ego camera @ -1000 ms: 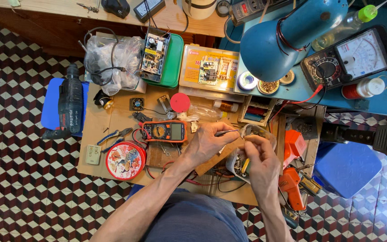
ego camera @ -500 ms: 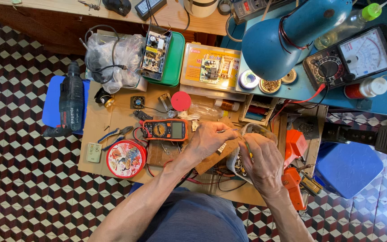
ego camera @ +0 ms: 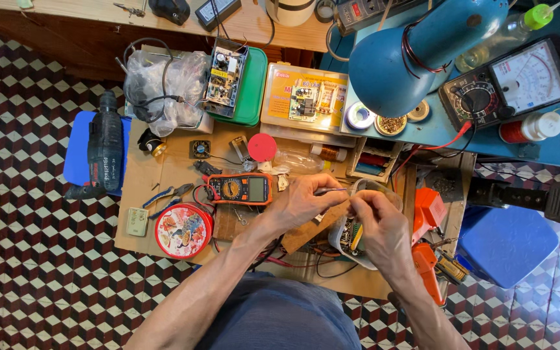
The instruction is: The person works at a cluttered electronics workbench, stripping and twisting wires, then using a cordless drill to rotate a small component. They repeatedly handle the component and wires, occasionally using pliers, while a multimeter and other tools remain on the table.
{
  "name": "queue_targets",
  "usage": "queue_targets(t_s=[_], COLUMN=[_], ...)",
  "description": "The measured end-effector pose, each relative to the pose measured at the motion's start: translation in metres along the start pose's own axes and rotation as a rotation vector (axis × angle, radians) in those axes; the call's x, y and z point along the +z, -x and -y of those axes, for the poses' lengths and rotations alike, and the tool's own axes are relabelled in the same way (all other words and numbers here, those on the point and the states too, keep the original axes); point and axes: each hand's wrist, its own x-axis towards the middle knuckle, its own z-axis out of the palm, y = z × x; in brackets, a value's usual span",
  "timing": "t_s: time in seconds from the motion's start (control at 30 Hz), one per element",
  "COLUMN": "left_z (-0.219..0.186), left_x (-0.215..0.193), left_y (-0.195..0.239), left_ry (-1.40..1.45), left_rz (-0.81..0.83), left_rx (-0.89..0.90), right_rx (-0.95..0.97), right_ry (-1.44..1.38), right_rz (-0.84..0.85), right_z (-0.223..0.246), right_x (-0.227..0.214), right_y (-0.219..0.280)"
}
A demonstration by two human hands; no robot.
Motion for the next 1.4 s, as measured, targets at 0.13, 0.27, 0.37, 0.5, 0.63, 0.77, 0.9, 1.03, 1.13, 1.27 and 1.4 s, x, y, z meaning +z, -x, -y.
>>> queue_targets(t_s=[0.13, 0.27, 0.37, 0.5, 0.63, 0.77, 0.9, 1.03, 1.13, 1.27, 1.4], left_z=[-0.004, -0.006, -0.005, -0.004, -0.003, -0.003, -0.003, -0.001, 0.000, 0.001, 0.002], left_x=[-0.002, -0.002, -0.004, 0.001, 0.003, 0.000, -0.001, -0.002, -0.003, -0.003, -0.003], left_y=[0.005, 0.009, 0.010, 0.000, -0.005, -0.008, -0.008, -0.009, -0.010, -0.010, -0.010], left_ry=[-0.002, -0.038, -0.029, -0.061, 0.075, 0.126, 0.208, 0.283, 0.295, 0.352, 0.399], left_rz=[0.029, 0.013, 0.025, -0.036, -0.140, -0.125, -0.098, -0.089, -0.101, -0.095, -0.112], left_rx=[0.014, 0.018, 0.012, -0.023, -0.135, -0.313, -0.382, -0.411, -0.417, -0.427, -0.411], right_rx=[0.316, 0.541, 0.597, 0.334, -0.379, -0.692, -0.843, -0.913, -0.927, -0.940, -0.961], right_ry=[-0.675, -0.914, -0.990, -0.654, 0.231, 0.685, 0.677, 0.722, 0.725, 0.709, 0.735], right_rz=[0.210, 0.310, 0.296, 0.127, -0.223, -0.309, -0.224, -0.216, -0.211, -0.177, -0.206], right_z=[-0.015, -0.023, -0.020, -0.005, 0.003, 0.003, 0.008, 0.015, 0.018, 0.021, 0.025], right_x=[-0.008, -0.011, -0.007, 0.005, 0.013, 0.010, 0.002, -0.002, -0.002, -0.003, -0.002], right_y=[-0.012, -0.016, -0.014, -0.009, 0.002, -0.002, -0.010, -0.012, -0.014, -0.017, -0.015])
